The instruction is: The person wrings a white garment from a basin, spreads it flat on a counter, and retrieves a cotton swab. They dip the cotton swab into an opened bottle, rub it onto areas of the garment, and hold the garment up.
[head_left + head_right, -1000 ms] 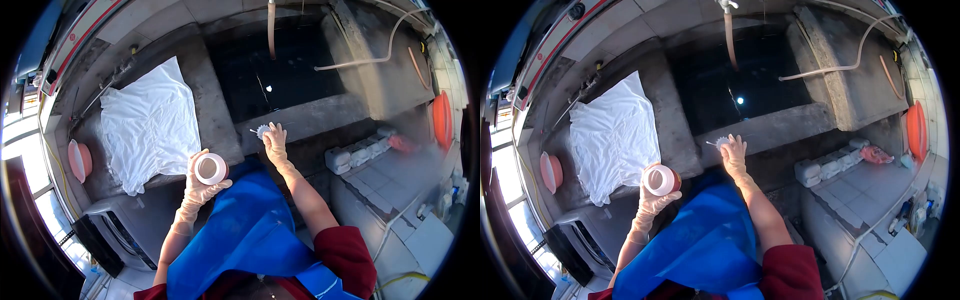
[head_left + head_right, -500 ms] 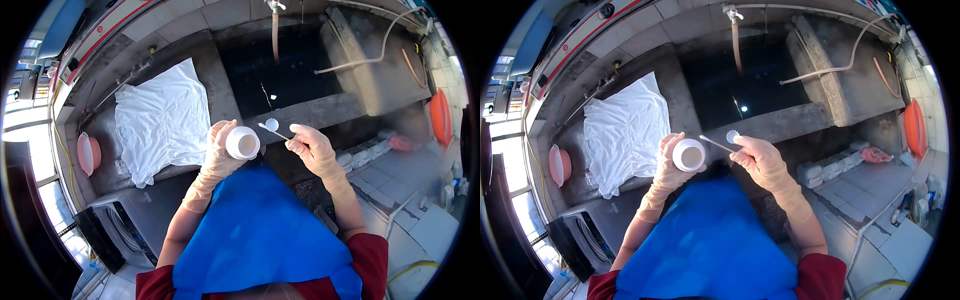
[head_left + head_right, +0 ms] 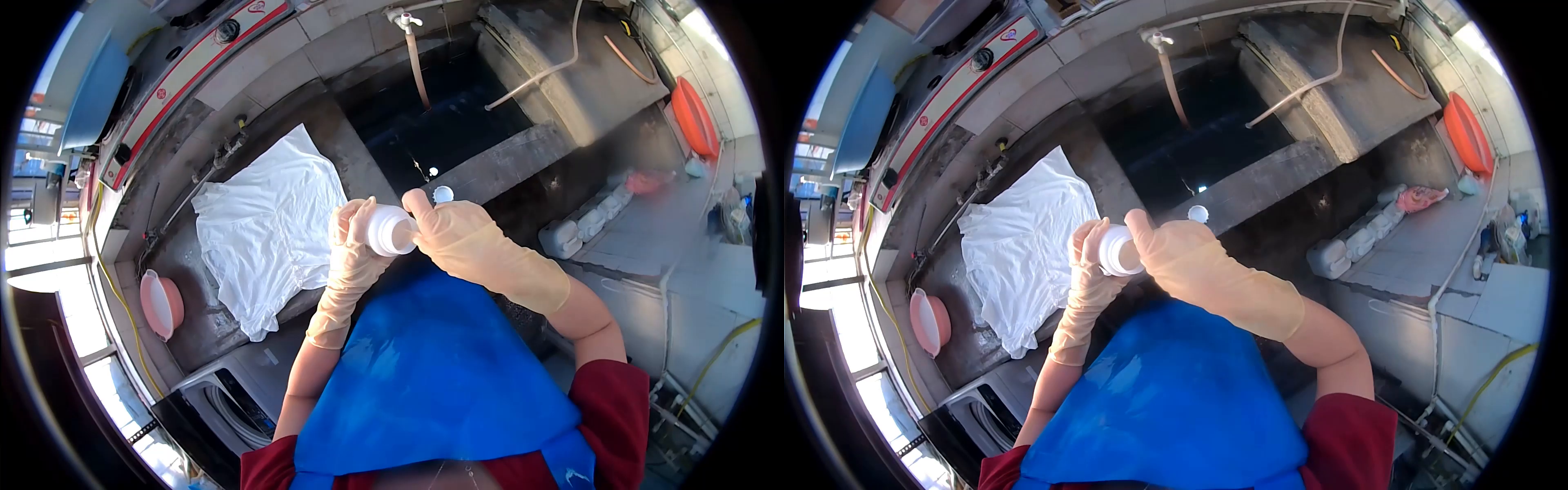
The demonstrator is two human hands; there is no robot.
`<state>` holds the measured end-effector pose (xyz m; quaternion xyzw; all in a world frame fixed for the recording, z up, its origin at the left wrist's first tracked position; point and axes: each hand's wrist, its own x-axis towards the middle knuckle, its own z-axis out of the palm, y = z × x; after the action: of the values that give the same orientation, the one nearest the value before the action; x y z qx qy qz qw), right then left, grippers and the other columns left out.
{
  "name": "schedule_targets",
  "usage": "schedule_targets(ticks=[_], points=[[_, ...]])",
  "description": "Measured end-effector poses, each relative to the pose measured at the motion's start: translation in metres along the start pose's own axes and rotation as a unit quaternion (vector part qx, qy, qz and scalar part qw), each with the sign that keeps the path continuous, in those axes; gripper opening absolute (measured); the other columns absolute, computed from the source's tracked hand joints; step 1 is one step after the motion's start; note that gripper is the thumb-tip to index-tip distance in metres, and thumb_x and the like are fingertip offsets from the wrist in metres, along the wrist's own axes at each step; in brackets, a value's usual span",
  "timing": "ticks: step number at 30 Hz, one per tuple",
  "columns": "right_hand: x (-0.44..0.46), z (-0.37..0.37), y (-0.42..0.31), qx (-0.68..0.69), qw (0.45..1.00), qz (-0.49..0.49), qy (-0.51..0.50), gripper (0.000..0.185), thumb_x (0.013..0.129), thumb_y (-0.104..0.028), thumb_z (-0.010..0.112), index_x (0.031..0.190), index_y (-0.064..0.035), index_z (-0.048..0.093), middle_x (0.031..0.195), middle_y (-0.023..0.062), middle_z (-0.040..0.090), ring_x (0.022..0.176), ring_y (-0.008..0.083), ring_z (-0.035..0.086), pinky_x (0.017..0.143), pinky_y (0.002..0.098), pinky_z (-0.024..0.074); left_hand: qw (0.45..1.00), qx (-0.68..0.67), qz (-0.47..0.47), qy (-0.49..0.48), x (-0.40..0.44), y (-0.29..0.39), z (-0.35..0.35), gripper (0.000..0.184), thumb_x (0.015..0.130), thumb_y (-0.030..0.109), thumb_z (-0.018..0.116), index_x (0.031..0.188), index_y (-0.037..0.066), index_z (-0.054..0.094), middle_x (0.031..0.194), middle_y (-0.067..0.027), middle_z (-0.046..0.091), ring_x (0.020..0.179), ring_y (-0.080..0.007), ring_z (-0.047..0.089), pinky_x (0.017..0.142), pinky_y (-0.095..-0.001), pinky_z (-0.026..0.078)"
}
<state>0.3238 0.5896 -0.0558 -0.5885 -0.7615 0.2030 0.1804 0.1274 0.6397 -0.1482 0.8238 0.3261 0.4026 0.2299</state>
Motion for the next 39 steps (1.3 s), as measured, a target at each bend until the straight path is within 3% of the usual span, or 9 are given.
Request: schedule_targets(ticks=[3, 7, 15, 19, 22, 31, 34, 38, 39], points=[[0.006, 0.004, -0.011, -0.009, 0.996, 0.071, -0.050, 0.035, 0.087, -0.012, 0.066, 0.108, -0.0051, 0.039, 0.068, 0.0159, 0.063, 0.064, 0.0343, 0.067, 0.059, 0.0427, 0.0534, 1.000, 0.004, 0.003, 0.001, -0.006, -0.003, 0.001, 0.099, 0.053, 0.009, 0.091, 0.139, 0.016, 0.043, 0.116, -0.0129, 0.054, 0.098, -0.0324, 0.055, 0.082, -0.0427, 0.046], [0.010, 0.013, -0.009, 0.011, 0.996, 0.079, -0.043, 0.037, 0.086, -0.012, 0.066, 0.109, -0.0039, 0.039, 0.070, 0.0187, 0.064, 0.066, 0.0370, 0.068, 0.061, 0.0441, 0.0551, 1.000, -0.009, -0.008, -0.014, -0.015, -0.010, 0.004, 0.097, 0.057, 0.011, 0.093, 0.139, 0.017, 0.043, 0.124, -0.0174, 0.048, 0.109, -0.0345, 0.053, 0.089, -0.0424, 0.049], [0.012, 0.015, -0.006, 0.011, 0.991, 0.115, -0.062, 0.039, 0.085, -0.013, 0.067, 0.109, -0.0032, 0.039, 0.073, 0.0214, 0.066, 0.068, 0.0378, 0.068, 0.065, 0.0443, 0.0557, 0.999, -0.006, -0.020, -0.035, -0.019, -0.019, 0.010, 0.102, 0.054, 0.014, 0.095, 0.140, 0.018, 0.041, 0.126, -0.0174, 0.045, 0.111, -0.0348, 0.052, 0.090, -0.0424, 0.049], [0.009, 0.016, 0.002, 0.021, 0.992, 0.118, -0.048, 0.039, 0.085, -0.013, 0.067, 0.109, -0.0033, 0.039, 0.073, 0.0212, 0.066, 0.067, 0.0374, 0.068, 0.064, 0.0440, 0.0551, 0.999, -0.020, -0.024, -0.031, -0.015, -0.018, 0.018, 0.101, 0.055, 0.016, 0.095, 0.141, 0.017, 0.042, 0.126, -0.0173, 0.046, 0.111, -0.0346, 0.052, 0.090, -0.0424, 0.049], [0.004, 0.008, 0.005, 0.004, 0.993, 0.104, -0.055, 0.042, 0.078, -0.008, 0.070, 0.110, 0.0050, 0.046, 0.071, 0.0178, 0.067, 0.067, 0.0312, 0.069, 0.060, 0.0372, 0.0548, 0.998, -0.002, -0.040, -0.045, -0.010, -0.016, 0.025, 0.100, 0.056, 0.016, 0.095, 0.141, 0.016, 0.042, 0.125, -0.0171, 0.047, 0.111, -0.0344, 0.052, 0.091, -0.0423, 0.048], [-0.051, -0.008, 0.052, -0.032, 0.993, 0.108, -0.032, 0.015, 0.090, -0.017, 0.062, 0.088, -0.0034, 0.056, 0.064, 0.0129, 0.060, 0.063, 0.0326, 0.062, 0.059, 0.0426, 0.0486, 0.994, -0.060, -0.028, -0.089, 0.001, -0.027, 0.084, 0.102, 0.054, 0.021, 0.095, 0.140, 0.014, 0.042, 0.120, -0.0146, 0.053, 0.109, -0.0337, 0.054, 0.092, -0.0439, 0.046], [-0.066, -0.007, 0.075, -0.026, 0.978, 0.202, -0.048, 0.013, 0.089, -0.016, 0.058, 0.082, -0.0051, 0.059, 0.065, 0.0134, 0.060, 0.066, 0.0326, 0.061, 0.060, 0.0434, 0.0478, 0.995, -0.046, 0.012, -0.088, 0.012, -0.029, 0.117, 0.099, 0.051, 0.028, 0.095, 0.137, 0.017, 0.046, 0.115, -0.0096, 0.060, 0.104, -0.0324, 0.057, 0.090, -0.0453, 0.044], [-0.083, -0.003, 0.110, 0.073, 0.947, 0.312, -0.015, 0.011, 0.091, -0.016, 0.056, 0.087, -0.0053, 0.057, 0.067, 0.0133, 0.061, 0.065, 0.0307, 0.061, 0.060, 0.0407, 0.0467, 0.964, -0.113, -0.123, -0.205, 0.003, -0.047, 0.178, 0.092, 0.051, 0.029, 0.096, 0.130, 0.014, 0.052, 0.128, -0.0114, 0.058, 0.116, -0.0328, 0.054, 0.099, -0.0424, 0.043], [-0.085, 0.001, 0.118, 0.073, 0.947, 0.312, -0.019, 0.011, 0.091, -0.016, 0.056, 0.087, -0.0053, 0.057, 0.067, 0.0133, 0.061, 0.065, 0.0307, 0.061, 0.060, 0.0407, 0.0467, 0.940, -0.103, -0.172, -0.275, 0.005, -0.052, 0.193, 0.101, 0.054, 0.036, 0.094, 0.139, 0.015, 0.044, 0.137, -0.0078, 0.051, 0.129, -0.0327, 0.044, 0.107, -0.0473, 0.032]])
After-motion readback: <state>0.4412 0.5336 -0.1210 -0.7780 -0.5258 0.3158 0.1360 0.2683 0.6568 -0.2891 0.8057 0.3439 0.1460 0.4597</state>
